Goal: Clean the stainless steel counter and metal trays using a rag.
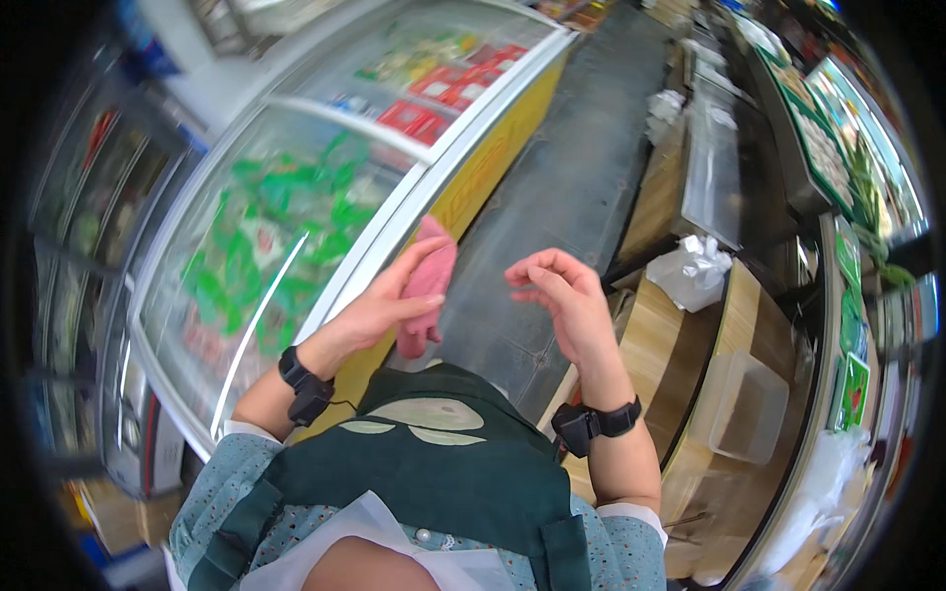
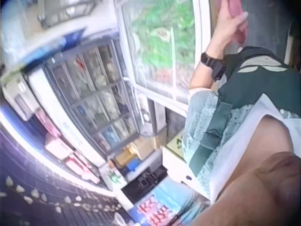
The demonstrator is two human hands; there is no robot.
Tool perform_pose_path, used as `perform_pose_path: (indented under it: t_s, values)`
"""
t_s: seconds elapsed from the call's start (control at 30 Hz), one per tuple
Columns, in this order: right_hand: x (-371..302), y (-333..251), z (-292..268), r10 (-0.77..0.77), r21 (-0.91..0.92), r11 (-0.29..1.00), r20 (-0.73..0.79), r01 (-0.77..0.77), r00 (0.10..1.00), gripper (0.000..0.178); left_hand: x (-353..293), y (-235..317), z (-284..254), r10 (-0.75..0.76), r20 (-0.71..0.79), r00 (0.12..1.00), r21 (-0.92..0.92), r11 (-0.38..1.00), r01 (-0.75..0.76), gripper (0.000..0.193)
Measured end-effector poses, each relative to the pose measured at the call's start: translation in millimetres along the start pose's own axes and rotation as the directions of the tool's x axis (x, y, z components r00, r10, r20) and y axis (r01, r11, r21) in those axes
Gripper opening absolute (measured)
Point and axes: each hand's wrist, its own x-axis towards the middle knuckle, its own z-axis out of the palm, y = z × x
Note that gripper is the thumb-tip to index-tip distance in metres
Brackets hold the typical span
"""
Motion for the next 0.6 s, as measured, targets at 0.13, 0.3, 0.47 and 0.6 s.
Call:
perform_pose_path:
  t_s: [0.13, 0.3, 0.47, 0.6]
  values:
    - [68, 46, -44, 0.195, 0.539, 0.836, -0.12, -0.101, 0.973, 0.036, 123, 33, 24, 0.368, 0.52, 0.771, 0.519, 0.581, -0.627, 0.072]
    - [125, 25, -126, 0.006, 0.683, 0.701, -0.293, 0.205, 0.956, 0.047, 239, 54, 44, -0.004, 0.824, 0.567, 0.473, 0.556, -0.683, 0.074]
    - [168, 0, -241, -0.722, -0.774, 0.596, -0.399, 0.215, 0.565, 0.058, 363, 62, 20, -0.033, 0.845, 0.533, 0.376, 0.746, -0.549, 0.069]
    - [194, -9, -367, -0.038, 0.732, 0.575, -0.424, 0.367, 0.905, 0.067, 433, 77, -4, -0.3, 0.663, 0.686, 0.507, 0.854, -0.117, 0.064]
